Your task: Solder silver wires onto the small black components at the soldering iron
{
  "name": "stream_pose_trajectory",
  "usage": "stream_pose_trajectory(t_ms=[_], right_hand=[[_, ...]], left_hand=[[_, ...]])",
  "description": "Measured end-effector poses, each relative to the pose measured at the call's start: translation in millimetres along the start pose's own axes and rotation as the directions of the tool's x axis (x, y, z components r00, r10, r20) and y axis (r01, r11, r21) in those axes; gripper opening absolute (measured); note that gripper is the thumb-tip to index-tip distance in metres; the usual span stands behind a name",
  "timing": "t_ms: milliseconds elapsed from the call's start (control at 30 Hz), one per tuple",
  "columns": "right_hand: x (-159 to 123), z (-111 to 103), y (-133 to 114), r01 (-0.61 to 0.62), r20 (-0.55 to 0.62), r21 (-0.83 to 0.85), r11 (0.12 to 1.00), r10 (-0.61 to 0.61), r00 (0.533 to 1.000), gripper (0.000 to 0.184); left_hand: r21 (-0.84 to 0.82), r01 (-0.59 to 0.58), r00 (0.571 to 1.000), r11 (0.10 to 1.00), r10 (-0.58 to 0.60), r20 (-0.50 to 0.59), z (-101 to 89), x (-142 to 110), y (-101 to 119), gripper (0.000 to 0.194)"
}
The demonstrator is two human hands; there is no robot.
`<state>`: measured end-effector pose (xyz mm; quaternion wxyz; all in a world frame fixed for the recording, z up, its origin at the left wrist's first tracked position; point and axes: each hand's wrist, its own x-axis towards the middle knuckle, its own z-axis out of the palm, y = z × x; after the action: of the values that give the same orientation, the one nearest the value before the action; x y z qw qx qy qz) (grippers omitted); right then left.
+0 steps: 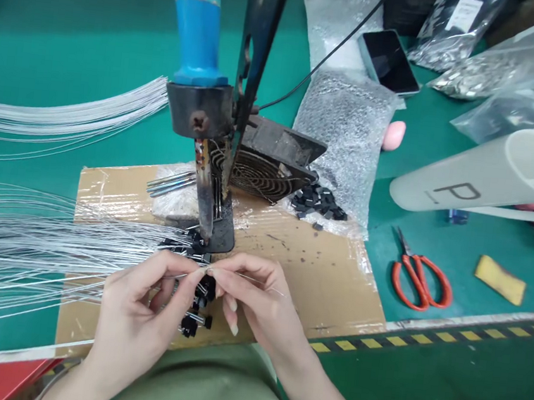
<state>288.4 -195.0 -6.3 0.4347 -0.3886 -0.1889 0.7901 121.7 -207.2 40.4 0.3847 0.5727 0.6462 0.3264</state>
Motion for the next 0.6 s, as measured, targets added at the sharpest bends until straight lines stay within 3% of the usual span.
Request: stream_pose_trajectory(t_ms=[267,600], right_hand=[[-3,9,9,0.054,-0.055,0.089,0.995,-0.049,0.997,0.014],[-5,11,17,0.089,-0.065,0.128,0.988,-0.082,0.995,0.014]], left_hand=[[0.102,-0.175,0.983,0.979,0.18,-0.035,1.5,-3,-13,0.007],[0.104,-0.175,0.982,0.979,0.182,-0.054,4.6,-3,-14,0.007]])
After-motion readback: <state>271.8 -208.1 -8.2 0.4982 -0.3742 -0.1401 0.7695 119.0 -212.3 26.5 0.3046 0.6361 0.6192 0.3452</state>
